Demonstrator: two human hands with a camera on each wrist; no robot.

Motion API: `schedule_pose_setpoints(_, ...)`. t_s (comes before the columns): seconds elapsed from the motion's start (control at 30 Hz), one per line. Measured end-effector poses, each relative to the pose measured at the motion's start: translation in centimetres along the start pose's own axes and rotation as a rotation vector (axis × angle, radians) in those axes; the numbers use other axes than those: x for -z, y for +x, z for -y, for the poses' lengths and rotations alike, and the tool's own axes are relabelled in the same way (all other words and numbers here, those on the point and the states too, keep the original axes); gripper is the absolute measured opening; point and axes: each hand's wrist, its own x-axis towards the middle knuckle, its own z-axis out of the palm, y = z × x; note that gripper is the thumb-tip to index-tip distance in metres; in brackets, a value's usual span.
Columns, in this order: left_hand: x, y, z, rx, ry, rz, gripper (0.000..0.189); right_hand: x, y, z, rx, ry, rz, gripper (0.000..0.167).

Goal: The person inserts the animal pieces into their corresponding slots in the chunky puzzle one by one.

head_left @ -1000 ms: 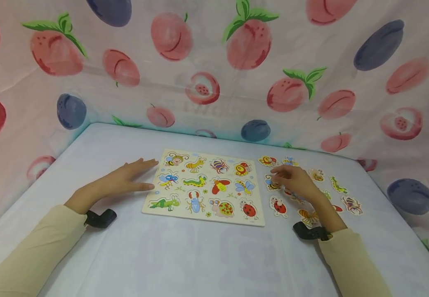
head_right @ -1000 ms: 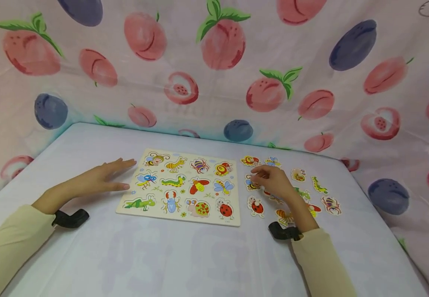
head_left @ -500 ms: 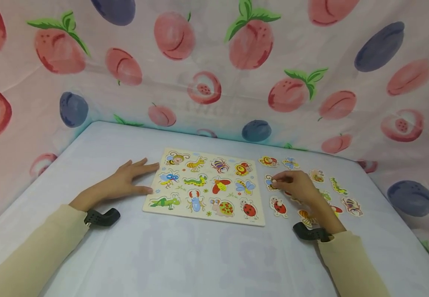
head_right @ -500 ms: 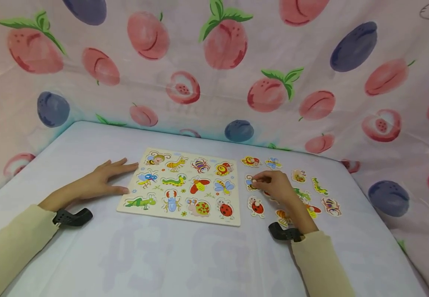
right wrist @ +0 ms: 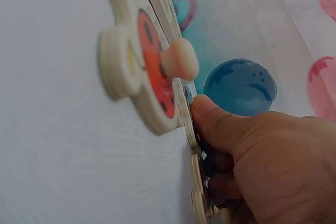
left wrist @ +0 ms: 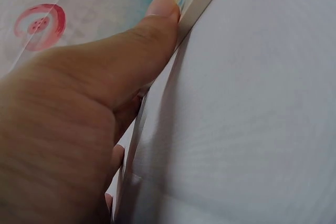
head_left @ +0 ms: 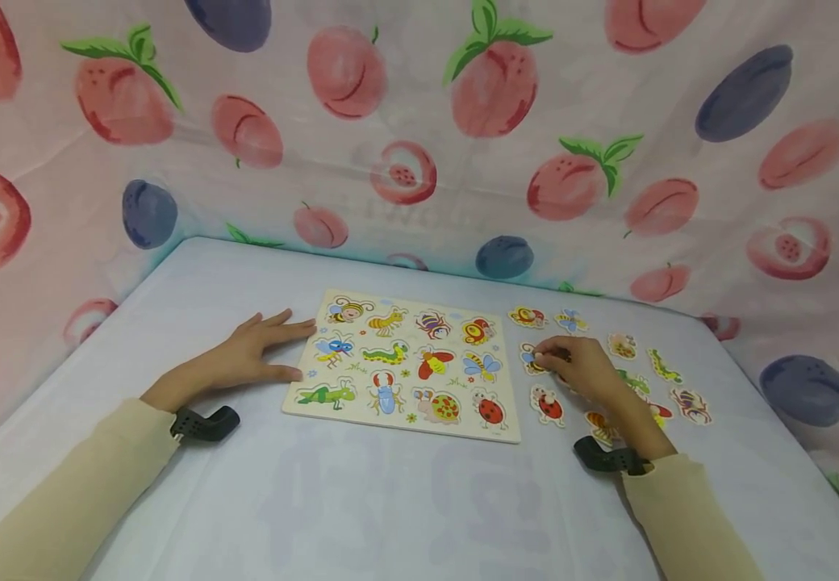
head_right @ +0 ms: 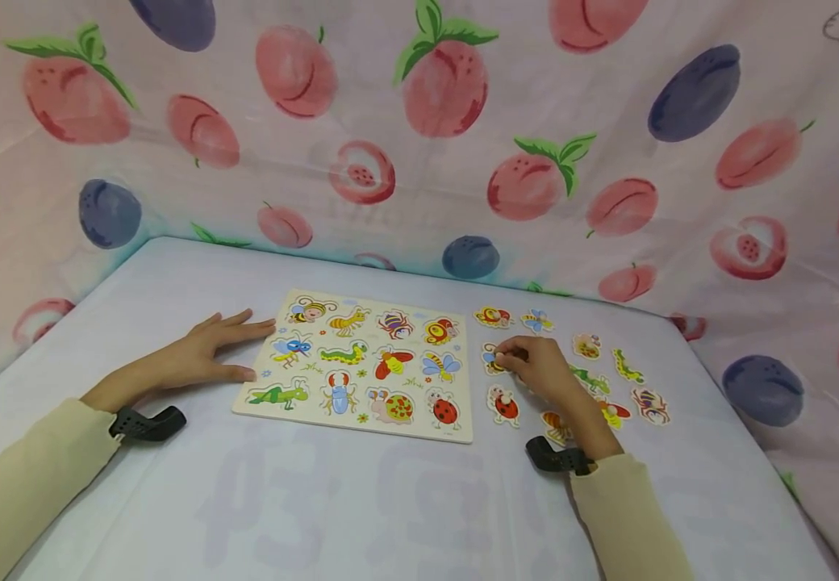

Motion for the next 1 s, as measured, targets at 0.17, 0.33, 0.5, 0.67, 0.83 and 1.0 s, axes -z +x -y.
schedule_pose_setpoints(0.17, 0.1, -0.1, -0.2, 0.001, 0.013, -0.005, 0.082, 0.2, 0.3, 0.0, 0.073, -0.032, -0.002, 0.016)
schedule_pose_setpoints(0.33, 0.1, 0.0, -0.2, 0.006, 0.011, -0.007, 0.082, 0.5, 0.4, 0.3, 0.1, -0.051, 0.001, 0.015)
schedule_pose_setpoints(0.5, -0.1, 0.1, -0.1, 0.02, 0.013, -0.003, 0.083, 0.8, 0.1, 1.1, 0.13, -0.024, 0.001, 0.016)
schedule_pose_setpoints(0.67, -0.3, 0.0, -0.1, 0.029, 0.014, 0.0, 0.083, 1.2, 0.2, 2.1, 0.207, -0.046, -0.026, 0.014)
schedule_pose_setpoints(0.83, -0.3, 0.0, 0.0, 0.024, 0.016, -0.007, 0.082, 1.5, 1.2, 3.6, 0.263, -0.078, -0.032, 0.017)
schedule_pose_setpoints(1.0, -0.2, 0.0, 0.0, 0.021, 0.018, -0.006, 0.082, 1.4, 2.5, 5.8, 0.286, -0.044, -0.008, 0.018)
